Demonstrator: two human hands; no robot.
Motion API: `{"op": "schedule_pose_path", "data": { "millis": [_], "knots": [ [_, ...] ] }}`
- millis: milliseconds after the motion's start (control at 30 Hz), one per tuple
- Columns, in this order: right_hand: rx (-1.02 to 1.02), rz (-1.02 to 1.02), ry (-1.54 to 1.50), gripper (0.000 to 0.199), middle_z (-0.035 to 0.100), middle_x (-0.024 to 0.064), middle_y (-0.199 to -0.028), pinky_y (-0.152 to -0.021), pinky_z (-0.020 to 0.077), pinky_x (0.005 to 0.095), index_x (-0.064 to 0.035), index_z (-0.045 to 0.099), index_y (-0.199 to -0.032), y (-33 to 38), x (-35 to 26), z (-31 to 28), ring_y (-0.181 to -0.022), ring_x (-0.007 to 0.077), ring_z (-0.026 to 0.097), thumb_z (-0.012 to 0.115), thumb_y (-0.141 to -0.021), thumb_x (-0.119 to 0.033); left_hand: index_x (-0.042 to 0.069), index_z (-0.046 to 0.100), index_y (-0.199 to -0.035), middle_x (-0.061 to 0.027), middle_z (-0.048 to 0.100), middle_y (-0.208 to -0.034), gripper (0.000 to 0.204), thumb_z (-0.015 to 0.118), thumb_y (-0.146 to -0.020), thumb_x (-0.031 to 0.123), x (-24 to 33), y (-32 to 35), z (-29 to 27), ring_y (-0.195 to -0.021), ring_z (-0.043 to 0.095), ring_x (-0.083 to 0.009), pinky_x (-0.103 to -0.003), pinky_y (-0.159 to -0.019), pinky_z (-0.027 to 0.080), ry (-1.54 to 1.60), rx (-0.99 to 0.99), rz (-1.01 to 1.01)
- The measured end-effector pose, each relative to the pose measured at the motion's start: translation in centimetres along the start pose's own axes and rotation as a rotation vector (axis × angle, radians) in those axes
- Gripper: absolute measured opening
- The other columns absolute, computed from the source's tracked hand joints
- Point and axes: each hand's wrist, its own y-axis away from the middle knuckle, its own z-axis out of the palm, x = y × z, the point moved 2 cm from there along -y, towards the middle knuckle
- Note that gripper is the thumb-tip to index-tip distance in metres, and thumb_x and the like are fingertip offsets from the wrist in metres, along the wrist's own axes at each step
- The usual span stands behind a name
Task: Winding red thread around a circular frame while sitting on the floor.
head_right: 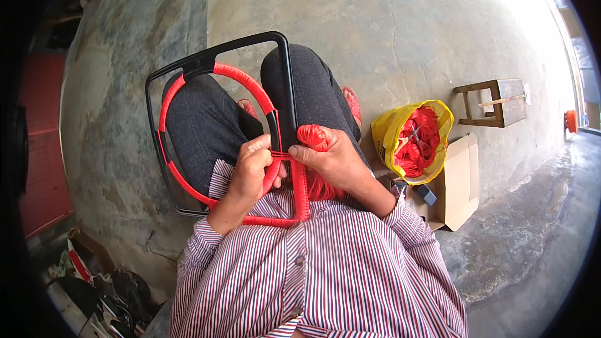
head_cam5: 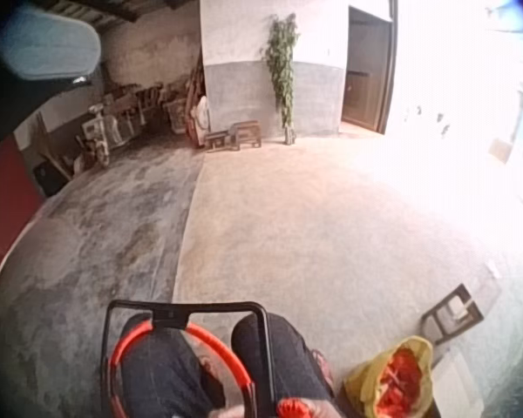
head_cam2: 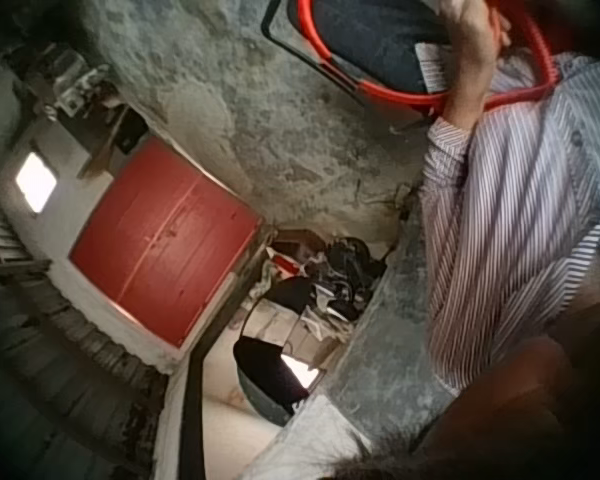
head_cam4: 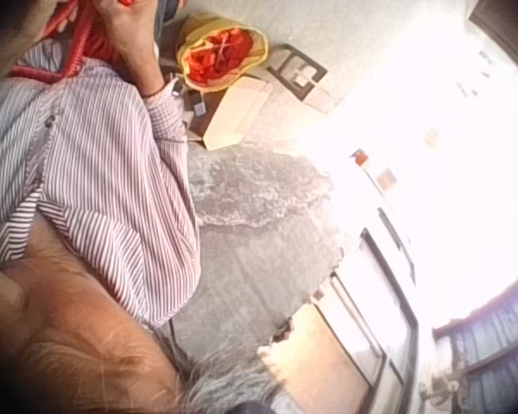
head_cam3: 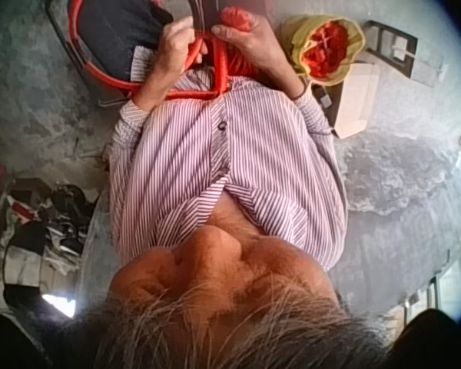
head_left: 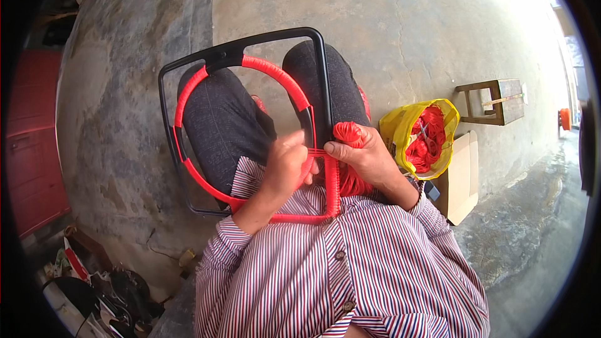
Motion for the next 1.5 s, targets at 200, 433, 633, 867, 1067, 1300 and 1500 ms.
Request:
{"op": "schedule_pose_path", "data": {
  "millis": [200,433,633,867,1067,1300,1500],
  "knots": [
    [-0.015,-0.015,-0.057,0.013,0.056,-0.0059,-0.069,-0.058,0.0434,0.0220,-0.0042,0.057,-0.078,0.1,-0.1,0.2,-0.065,0.0020,0.050,0.067,-0.086,-0.007,-0.002,0.060,-0.087,-0.0106,0.057,-0.057,0.026,0.037,-0.079,0.008,-0.6,-0.2,-0.2,-0.039,0.048,-0.0138,-0.025,-0.040,0.040,0.297,-0.016,-0.034],
    [-0.018,0.003,-0.023,0.011,0.059,-0.0045,-0.072,-0.061,0.0458,0.0223,-0.0034,0.059,-0.080,0.2,0.0,0.2,-0.068,0.0029,0.052,0.067,-0.086,-0.007,0.000,0.060,-0.083,-0.0076,0.057,-0.058,0.023,0.038,-0.080,0.008,0.1,0.2,0.1,-0.041,0.049,-0.0126,-0.025,-0.040,0.041,0.043,0.038,0.047],
    [-0.034,-0.015,0.101,0.009,0.061,-0.0027,-0.077,-0.064,0.0478,0.0226,-0.0006,0.062,-0.088,0.3,-0.7,0.3,-0.070,0.0040,0.054,0.068,-0.085,-0.007,0.000,0.061,-0.089,-0.0070,0.059,-0.061,0.023,0.041,-0.079,0.006,-0.7,0.2,-0.6,-0.043,0.050,-0.0107,-0.023,-0.041,0.041,0.162,-0.009,0.032],
    [-0.032,-0.027,0.108,0.010,0.060,-0.0032,-0.074,-0.061,0.0462,0.0225,-0.0009,0.061,-0.085,0.2,-0.3,0.3,-0.069,0.0034,0.052,0.069,-0.084,-0.007,-0.002,0.056,-0.102,-0.0079,0.061,-0.069,0.027,0.047,-0.076,0.001,-0.6,0.4,-0.3,-0.051,0.055,-0.0132,-0.026,-0.047,0.044,0.082,-0.089,0.108],
    [-0.026,-0.068,0.128,0.016,0.053,-0.0056,-0.068,-0.056,0.0429,0.0228,-0.0029,0.055,-0.077,0.3,0.0,0.2,-0.064,0.0022,0.047,0.069,-0.084,-0.007,-0.002,0.049,-0.094,-0.0216,0.058,-0.069,0.019,0.053,-0.076,0.004,-0.8,1.9,-0.3,-0.064,0.061,-0.0377,-0.043,-0.057,0.046,-0.436,0.030,0.297],
    [-0.033,-0.088,0.133,0.018,0.050,-0.0080,-0.068,-0.056,0.0403,0.0213,-0.0059,0.054,-0.077,0.4,-0.1,0.3,-0.064,0.0018,0.045,0.069,-0.085,-0.009,-0.001,0.047,-0.090,-0.0244,0.058,-0.071,0.016,0.053,-0.078,0.007,-0.5,2.3,0.3,-0.071,0.059,-0.0442,-0.046,-0.058,0.045,-0.510,0.110,0.269],
    [-0.027,-0.085,0.125,0.016,0.054,-0.0046,-0.066,-0.056,0.0434,0.0228,-0.0028,0.056,-0.077,0.6,0.0,0.2,-0.063,0.0023,0.047,0.069,-0.084,-0.008,-0.001,0.046,-0.090,-0.0249,0.058,-0.070,0.015,0.052,-0.078,0.006,0.5,2.8,0.8,-0.070,0.058,-0.0453,-0.048,-0.057,0.044,-0.616,0.132,0.358]
  ]
}}
